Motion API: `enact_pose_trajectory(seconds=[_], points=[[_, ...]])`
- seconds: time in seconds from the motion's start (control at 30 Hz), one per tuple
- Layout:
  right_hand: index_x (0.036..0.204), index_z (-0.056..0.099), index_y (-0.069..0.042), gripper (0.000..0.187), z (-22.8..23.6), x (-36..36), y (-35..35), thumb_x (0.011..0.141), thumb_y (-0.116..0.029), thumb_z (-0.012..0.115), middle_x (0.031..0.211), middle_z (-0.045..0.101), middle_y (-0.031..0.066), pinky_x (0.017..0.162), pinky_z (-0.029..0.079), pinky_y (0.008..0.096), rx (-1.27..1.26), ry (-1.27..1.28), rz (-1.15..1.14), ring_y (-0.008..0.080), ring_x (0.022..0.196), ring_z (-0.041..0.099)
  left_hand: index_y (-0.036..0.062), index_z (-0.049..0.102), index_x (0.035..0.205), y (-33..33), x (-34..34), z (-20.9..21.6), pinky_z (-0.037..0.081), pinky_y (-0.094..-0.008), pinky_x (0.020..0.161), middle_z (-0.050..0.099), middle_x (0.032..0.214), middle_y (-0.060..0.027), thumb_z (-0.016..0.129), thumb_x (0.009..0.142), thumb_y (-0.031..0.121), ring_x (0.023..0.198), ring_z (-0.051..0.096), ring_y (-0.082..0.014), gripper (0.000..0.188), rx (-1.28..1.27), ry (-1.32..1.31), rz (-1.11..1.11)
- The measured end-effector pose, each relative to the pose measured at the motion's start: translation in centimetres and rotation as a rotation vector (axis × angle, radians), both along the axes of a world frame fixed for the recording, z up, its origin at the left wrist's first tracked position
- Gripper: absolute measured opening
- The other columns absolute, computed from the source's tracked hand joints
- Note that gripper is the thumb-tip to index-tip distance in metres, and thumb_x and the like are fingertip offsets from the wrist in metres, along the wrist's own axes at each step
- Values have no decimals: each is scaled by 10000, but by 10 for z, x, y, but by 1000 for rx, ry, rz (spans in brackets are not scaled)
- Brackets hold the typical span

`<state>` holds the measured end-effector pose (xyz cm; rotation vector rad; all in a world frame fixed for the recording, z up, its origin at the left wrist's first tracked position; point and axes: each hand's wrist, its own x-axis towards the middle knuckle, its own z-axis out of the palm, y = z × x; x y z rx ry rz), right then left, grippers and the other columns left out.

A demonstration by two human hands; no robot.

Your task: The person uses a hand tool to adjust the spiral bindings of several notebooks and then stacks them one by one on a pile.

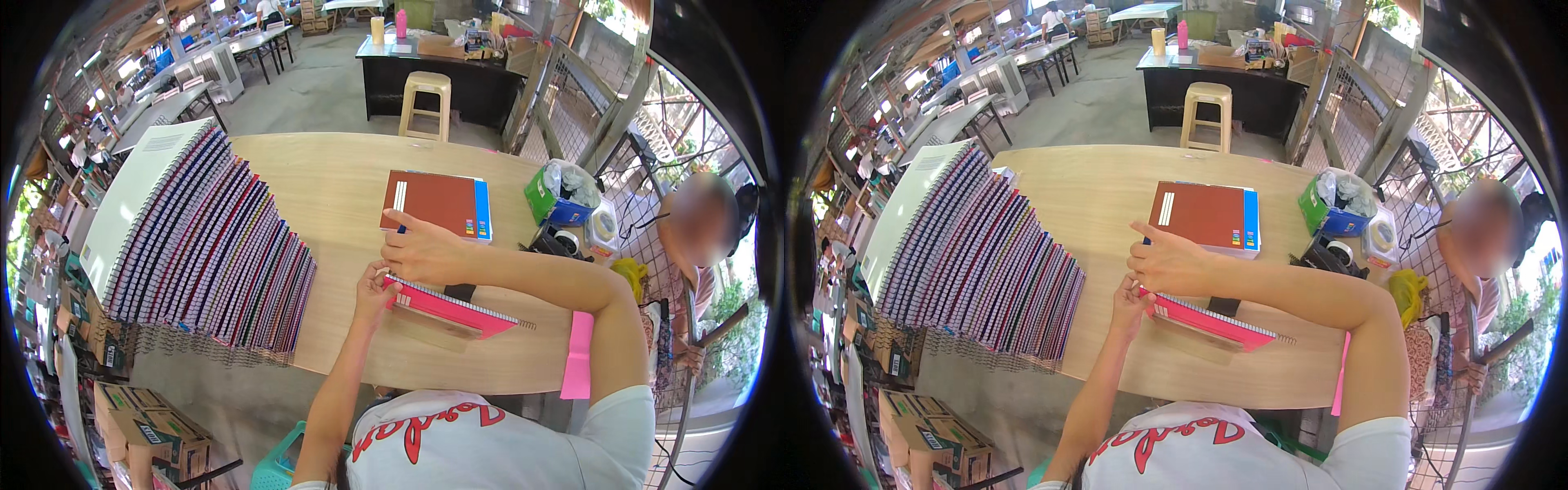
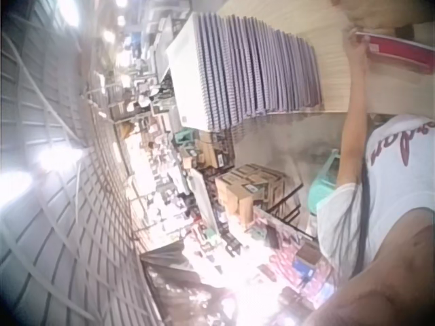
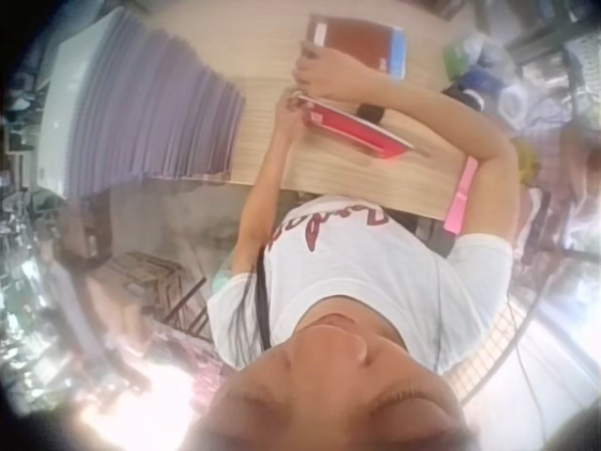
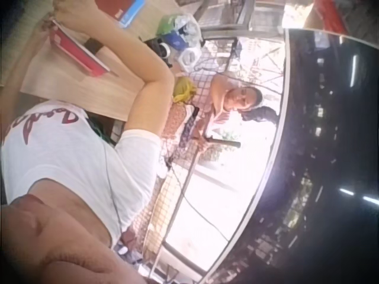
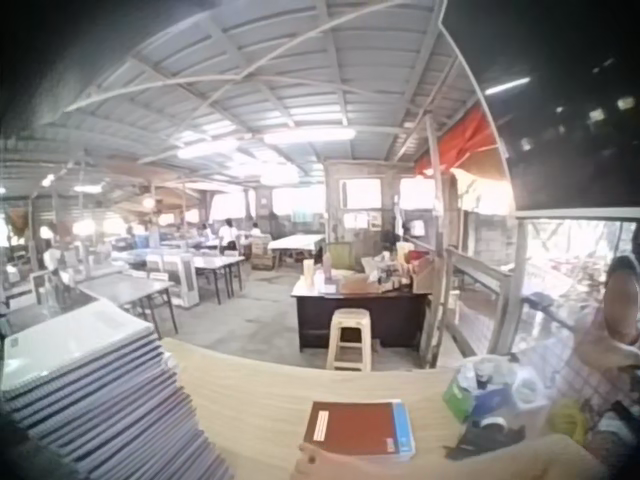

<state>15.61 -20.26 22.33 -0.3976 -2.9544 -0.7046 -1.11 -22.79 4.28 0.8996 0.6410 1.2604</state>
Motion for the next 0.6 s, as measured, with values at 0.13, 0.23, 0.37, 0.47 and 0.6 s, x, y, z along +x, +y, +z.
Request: enact_pose_trajectory(seconds=[0.13,0.23,0.37,0.47,0.6], points=[[785,717,-112,65,-8,-2,-8,776,-161,675,898,626,5,1130,332,541,-38,-66,-1,170,1019,604,43,507,1304,0,-2,-1,544,-250,820,683,950,-49,753,790,-99,911,650,-110,587,0,14,20],[792,737,-106,96,-14,3,-19,787,-195,702,946,649,33,1011,424,518,-284,-64,-440,219,1001,621,51,478,1338,-4,2,-3,538,-238,773,683,894,-42,758,790,-86,843,654,-101,631,18,47,72],[946,717,-79,217,-37,36,-27,837,-267,723,1018,659,113,863,488,486,-680,273,-667,333,978,625,63,433,1384,-12,13,6,535,-231,720,682,865,-42,762,777,-88,796,658,-103,707,-19,18,96],[1065,674,-77,341,-44,50,-21,829,-315,735,1142,640,161,919,446,529,-591,593,-572,384,1104,574,82,412,1401,-11,8,3,561,-261,732,668,843,-53,746,792,-106,799,651,-107,719,-45,-53,94],[1082,674,-111,453,-29,40,-49,719,-314,854,1208,638,173,1073,369,479,-716,626,-632,362,1257,537,88,387,1418,-5,-21,13,579,-281,746,674,853,-62,758,798,-80,813,665,-134,742,-11,-22,175]])
